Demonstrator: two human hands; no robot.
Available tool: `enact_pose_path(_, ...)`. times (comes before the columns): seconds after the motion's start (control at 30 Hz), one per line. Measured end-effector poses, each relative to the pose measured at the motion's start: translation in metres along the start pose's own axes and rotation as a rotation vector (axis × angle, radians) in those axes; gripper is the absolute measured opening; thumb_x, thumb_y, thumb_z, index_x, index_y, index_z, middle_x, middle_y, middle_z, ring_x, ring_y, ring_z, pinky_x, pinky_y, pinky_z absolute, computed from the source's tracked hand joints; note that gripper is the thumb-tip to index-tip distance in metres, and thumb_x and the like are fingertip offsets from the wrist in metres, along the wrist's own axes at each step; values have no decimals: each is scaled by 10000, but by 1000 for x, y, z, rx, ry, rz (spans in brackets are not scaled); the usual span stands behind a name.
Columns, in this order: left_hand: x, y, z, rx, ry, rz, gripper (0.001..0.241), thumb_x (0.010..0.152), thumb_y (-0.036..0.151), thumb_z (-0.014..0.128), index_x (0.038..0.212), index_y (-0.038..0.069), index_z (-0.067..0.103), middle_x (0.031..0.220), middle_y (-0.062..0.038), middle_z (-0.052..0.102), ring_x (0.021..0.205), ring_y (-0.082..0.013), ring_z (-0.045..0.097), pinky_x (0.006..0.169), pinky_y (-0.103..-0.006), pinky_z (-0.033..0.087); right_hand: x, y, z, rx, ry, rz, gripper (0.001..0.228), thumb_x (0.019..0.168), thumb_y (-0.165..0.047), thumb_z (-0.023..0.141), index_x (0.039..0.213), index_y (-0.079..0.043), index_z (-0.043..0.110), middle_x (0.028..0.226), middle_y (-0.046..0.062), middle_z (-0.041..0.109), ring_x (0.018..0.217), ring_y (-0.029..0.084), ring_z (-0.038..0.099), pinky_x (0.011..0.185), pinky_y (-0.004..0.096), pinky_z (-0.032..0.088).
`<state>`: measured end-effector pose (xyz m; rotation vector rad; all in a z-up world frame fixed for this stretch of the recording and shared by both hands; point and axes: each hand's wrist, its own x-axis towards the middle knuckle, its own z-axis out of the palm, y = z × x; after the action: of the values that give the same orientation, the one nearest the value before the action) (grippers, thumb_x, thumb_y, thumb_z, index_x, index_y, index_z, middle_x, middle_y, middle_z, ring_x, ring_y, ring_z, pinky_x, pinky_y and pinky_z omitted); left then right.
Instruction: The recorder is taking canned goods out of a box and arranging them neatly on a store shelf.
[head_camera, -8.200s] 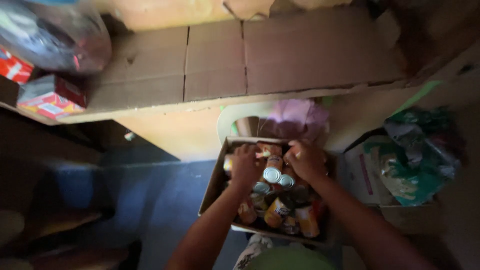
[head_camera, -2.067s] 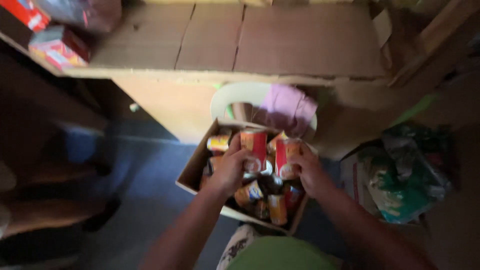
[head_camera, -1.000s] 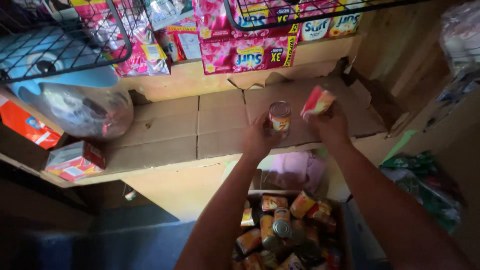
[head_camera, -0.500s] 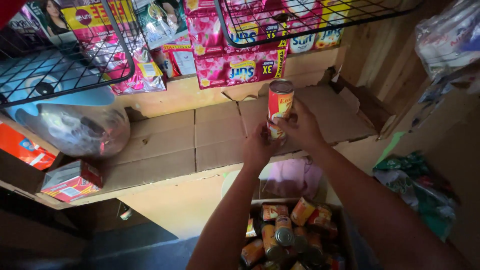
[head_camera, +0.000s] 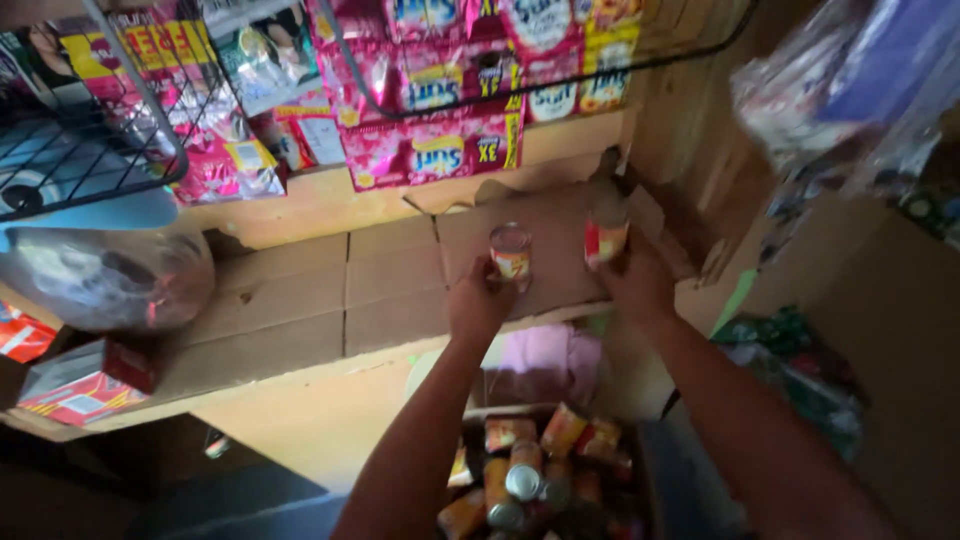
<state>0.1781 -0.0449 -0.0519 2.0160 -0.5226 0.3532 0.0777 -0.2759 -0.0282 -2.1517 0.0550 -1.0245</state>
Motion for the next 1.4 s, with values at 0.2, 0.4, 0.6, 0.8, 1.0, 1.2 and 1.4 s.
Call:
enact_pose_path(0.2, 30, 15, 38, 155, -110, -122, 511, 720, 335, 854, 1147, 126, 667, 1028, -162, 757, 951, -384, 715, 800, -507, 558, 16, 32, -2, -208, -86, 133, 560, 810, -365, 819, 1269, -89, 653, 1125, 159, 739, 1044, 361, 706, 900, 457, 551)
enact_pose_path(0.4, 63, 7, 102, 170, -61, -58, 505, 748, 390, 856, 1137, 105, 707, 1137, -150, 720, 1010, -348, 707, 865, -464, 565, 43, 82, 16, -325, -14, 27, 613, 720, -363, 899, 1207, -75, 664, 1073, 208, 711, 975, 412, 678, 821, 510, 546)
enact_pose_path(0.6, 96, 36, 130, 181, -52, -258, 563, 692, 446, 868, 1140, 143, 716, 1167, -109, 712, 1038, -338, 705, 873, -471, 561, 63, 130, 39, -208, -29, 300, 500, 792, -301, 779, 1217, -99, 613, 974, 149, 740, 894, 361, 712, 807, 496, 563)
enact_pose_path(0.8, 120, 46, 158, 180, -36, -251, 525, 754, 491, 822, 1145, 155, 719, 1154, -121, 729, 1048, -357, 699, 879, -495, 556, 87, 110, 39, -491, -192, 138, 269, 834, -304, 746, 998, -92, 731, 1082, 181, 710, 1024, 385, 658, 910, 499, 524)
enact_pose_path(1.0, 136, 43, 175, 259, -139, -271, 594, 810, 584, 745, 1253, 200, 649, 1167, -118, 734, 1065, -367, 700, 888, -513, 550, 93, 120, 57, -732, -363, 70, 504, 801, -265, 653, 1276, -103, 612, 1334, 134, 594, 1268, 368, 533, 1078, 543, 411)
enact_pose_path(1.2, 147, 31, 187, 255, -79, -223, 652, 785, 604, 742, 1306, 235, 608, 1188, -101, 724, 1066, -352, 707, 836, -528, 566, 99, 168, 75, -553, -214, -67, 616, 880, -341, 598, 1419, -48, 535, 1468, 190, 508, 1281, 425, 471, 1104, 622, 295)
enact_pose_path(1.4, 147, 35, 183, 305, -64, -194, 919, 733, 590, 809, 1518, 274, 451, 1180, -156, 678, 1009, -394, 679, 767, -538, 559, 102, 146, 51, -361, -261, 18, 447, 817, -314, 677, 1216, -113, 681, 1209, 165, 676, 1103, 372, 641, 973, 526, 477)
